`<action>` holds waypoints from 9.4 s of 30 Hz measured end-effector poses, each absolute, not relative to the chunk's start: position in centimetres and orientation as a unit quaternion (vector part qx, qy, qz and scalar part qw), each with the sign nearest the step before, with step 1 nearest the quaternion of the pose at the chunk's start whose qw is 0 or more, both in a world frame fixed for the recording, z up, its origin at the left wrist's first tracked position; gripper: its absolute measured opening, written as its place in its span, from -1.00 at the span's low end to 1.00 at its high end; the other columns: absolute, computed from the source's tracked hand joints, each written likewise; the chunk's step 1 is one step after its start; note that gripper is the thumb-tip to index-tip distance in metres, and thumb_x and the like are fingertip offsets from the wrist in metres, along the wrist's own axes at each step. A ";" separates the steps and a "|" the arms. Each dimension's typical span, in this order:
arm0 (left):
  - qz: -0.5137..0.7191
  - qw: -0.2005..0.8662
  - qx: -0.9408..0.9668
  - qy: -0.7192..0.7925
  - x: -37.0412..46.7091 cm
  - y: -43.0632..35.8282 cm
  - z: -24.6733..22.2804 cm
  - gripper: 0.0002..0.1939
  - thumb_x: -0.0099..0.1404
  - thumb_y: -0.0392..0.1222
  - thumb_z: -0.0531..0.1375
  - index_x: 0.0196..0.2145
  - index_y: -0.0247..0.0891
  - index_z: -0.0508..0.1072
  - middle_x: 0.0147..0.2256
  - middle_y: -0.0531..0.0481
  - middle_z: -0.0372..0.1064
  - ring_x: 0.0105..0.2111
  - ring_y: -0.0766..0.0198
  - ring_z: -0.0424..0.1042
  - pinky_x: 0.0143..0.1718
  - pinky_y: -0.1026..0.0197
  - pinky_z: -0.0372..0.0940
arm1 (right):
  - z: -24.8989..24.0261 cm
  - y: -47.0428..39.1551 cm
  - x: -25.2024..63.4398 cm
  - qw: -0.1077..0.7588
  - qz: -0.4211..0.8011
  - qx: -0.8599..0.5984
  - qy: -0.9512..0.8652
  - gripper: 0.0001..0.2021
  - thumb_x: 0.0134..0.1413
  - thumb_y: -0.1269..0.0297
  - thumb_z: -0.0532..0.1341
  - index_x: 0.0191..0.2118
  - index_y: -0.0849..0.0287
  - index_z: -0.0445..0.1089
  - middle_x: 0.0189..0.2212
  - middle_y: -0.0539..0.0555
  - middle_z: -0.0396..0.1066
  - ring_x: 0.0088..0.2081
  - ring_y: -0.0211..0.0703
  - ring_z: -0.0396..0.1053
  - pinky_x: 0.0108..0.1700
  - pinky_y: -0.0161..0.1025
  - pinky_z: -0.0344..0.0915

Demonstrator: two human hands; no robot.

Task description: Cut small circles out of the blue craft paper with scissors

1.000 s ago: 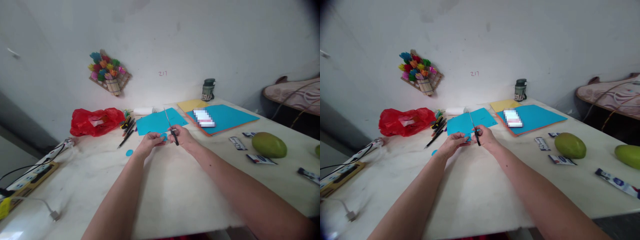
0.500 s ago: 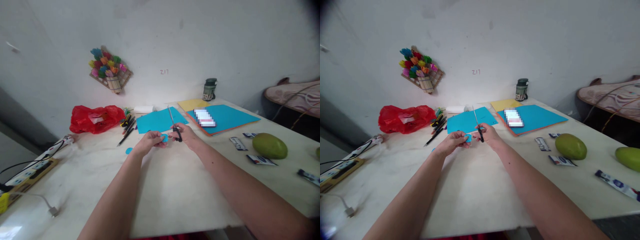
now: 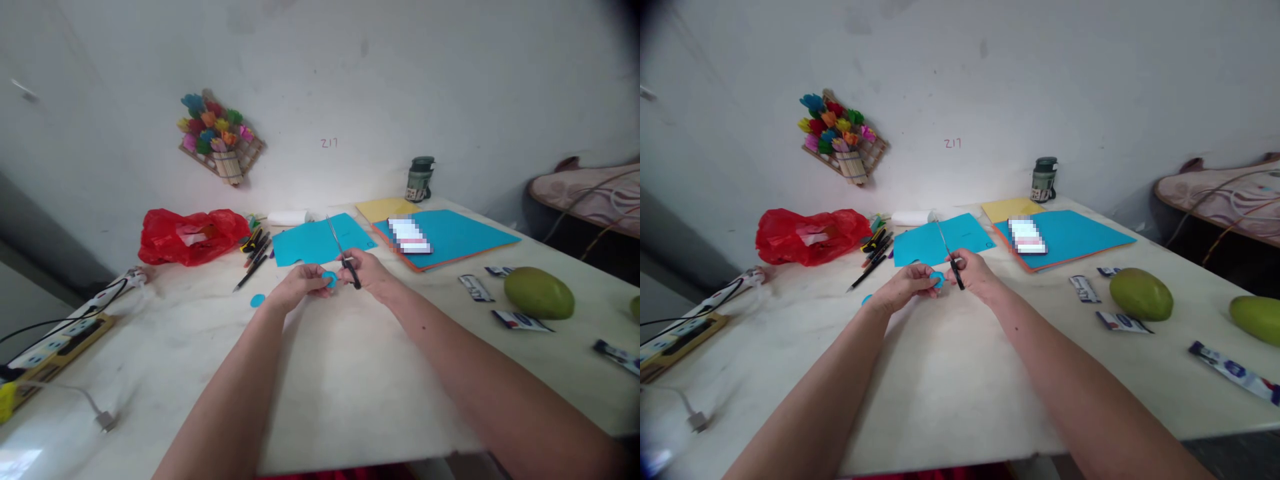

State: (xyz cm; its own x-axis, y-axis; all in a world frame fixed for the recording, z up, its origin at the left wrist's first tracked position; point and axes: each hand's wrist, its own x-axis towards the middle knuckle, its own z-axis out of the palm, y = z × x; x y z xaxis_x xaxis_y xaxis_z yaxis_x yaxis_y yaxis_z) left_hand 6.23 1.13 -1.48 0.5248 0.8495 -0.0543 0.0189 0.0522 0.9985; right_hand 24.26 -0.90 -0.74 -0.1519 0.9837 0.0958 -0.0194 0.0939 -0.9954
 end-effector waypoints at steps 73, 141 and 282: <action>0.502 0.648 0.472 0.324 5.5 1.8 -1.4 -0.74 -0.08 -0.27 0.36 -0.56 -0.39 0.32 -0.48 -0.11 0.45 -0.35 0.12 0.50 -0.22 0.14 0.35 | -1.8 -0.9 25.3 0.296 0.548 -0.413 -0.664 -0.69 -0.05 0.01 0.19 -0.44 0.19 0.23 -0.66 -0.07 0.30 -0.68 -0.37 0.22 -0.61 -0.38 0.13; 0.506 0.663 0.455 0.313 5.7 1.9 -1.6 -0.80 -0.04 -0.30 0.33 -0.55 -0.40 0.34 -0.48 -0.13 0.46 -0.35 0.12 0.50 -0.19 0.11 0.34 | -1.7 -1.2 24.8 0.311 0.526 -0.426 -0.668 -0.68 -0.04 0.00 0.17 -0.45 0.19 0.24 -0.65 -0.08 0.25 -0.69 -0.41 0.16 -0.66 -0.39 -0.09; 0.467 0.657 0.481 0.344 5.6 1.7 -1.6 -0.77 -0.05 -0.20 0.34 -0.54 -0.38 0.37 -0.51 -0.10 0.46 -0.56 0.31 0.43 -0.44 0.27 0.31 | -2.0 -0.8 24.0 0.383 0.537 -0.439 -0.610 -0.67 -0.17 0.04 0.28 -0.45 0.23 0.30 -0.74 -0.13 0.18 -0.74 -0.42 0.08 -0.70 -0.40 0.02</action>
State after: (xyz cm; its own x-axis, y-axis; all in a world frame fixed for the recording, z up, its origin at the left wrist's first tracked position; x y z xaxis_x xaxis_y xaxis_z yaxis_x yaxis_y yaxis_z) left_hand 5.61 1.75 -1.58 0.3264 0.9452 -0.0036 -0.2828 0.1013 0.9538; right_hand 24.04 -0.84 -1.96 -0.3209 0.9471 -0.0043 0.1256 0.0381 -0.9913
